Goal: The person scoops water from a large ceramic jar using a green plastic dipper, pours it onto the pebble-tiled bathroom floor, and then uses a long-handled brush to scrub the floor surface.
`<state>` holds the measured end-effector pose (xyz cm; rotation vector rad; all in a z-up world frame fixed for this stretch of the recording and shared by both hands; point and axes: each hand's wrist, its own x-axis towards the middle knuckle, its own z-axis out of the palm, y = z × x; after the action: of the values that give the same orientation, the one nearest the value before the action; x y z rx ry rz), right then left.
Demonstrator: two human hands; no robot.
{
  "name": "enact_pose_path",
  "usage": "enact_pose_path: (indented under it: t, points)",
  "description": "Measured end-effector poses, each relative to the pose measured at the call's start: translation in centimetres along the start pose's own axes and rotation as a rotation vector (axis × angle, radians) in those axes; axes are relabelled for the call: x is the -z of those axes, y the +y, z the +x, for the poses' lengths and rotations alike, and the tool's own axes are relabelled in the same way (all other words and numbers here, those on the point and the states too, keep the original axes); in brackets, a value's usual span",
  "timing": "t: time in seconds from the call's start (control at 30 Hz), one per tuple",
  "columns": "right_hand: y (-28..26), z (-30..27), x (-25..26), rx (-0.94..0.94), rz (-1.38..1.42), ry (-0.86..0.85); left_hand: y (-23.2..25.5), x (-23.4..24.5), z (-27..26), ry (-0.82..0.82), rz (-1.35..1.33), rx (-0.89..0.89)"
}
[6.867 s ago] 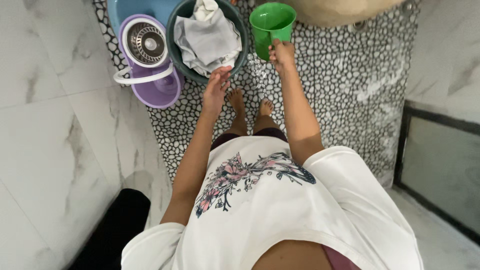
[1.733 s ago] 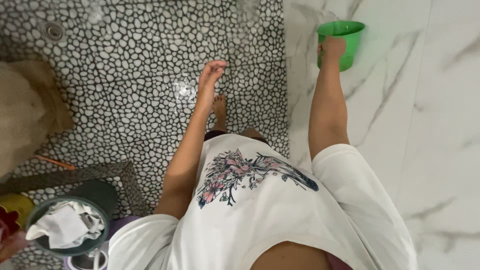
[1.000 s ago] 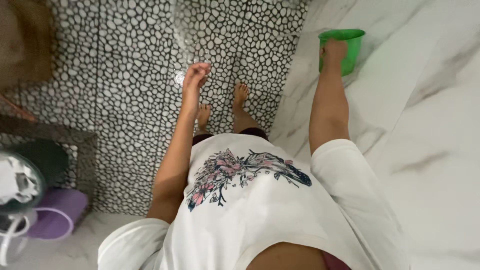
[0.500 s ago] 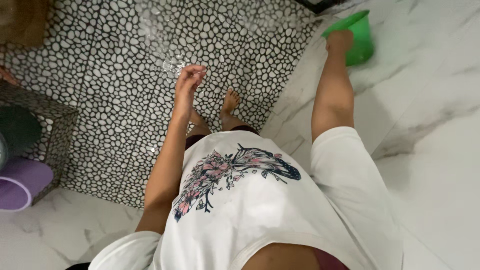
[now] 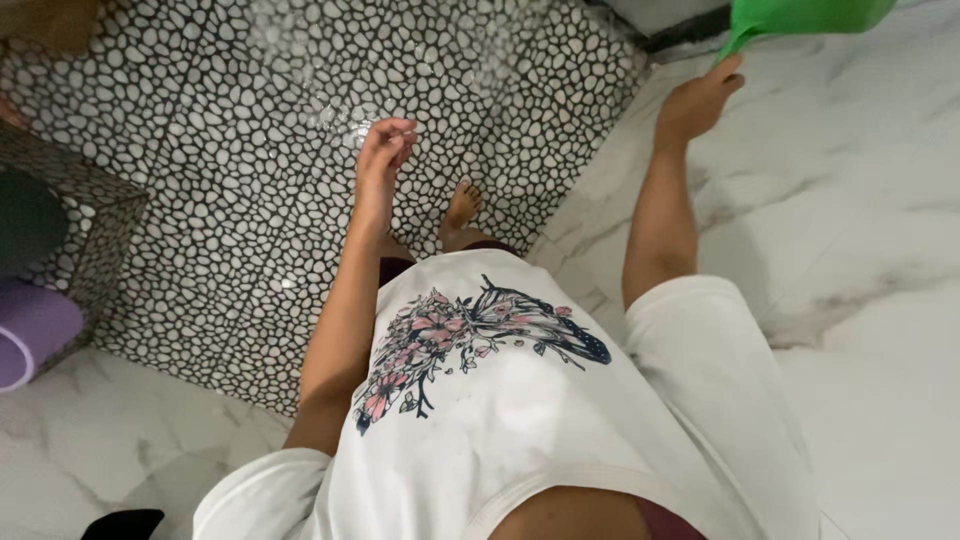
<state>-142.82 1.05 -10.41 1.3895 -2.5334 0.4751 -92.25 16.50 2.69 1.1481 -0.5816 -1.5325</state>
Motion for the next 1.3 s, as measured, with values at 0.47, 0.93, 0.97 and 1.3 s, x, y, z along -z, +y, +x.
enact_pose_path:
  t: [0.47, 0.93, 0.97, 1.3]
  points:
    - [-28.5, -24.5, -0.8, 0.135, 0.659, -0.145, 11.0, 22.0, 0.4, 0.18, -0.094, -0.184]
    - [-61.5, -33.6, 0.8, 0.445, 1.179, -0.229, 24.9, 45.9, -0.7, 0.473, -0.126, -0.378]
    - [-64.4, -33.8, 1.6, 0.504, 1.217, -0.258, 25.3, 47.2, -0.4, 0.479, -0.136, -0.385]
    - [-99.3, -35.2, 3.6, 1.102, 1.001, -0.54, 30.2, 59.7, 7.7, 0.691, -0.288, -0.39]
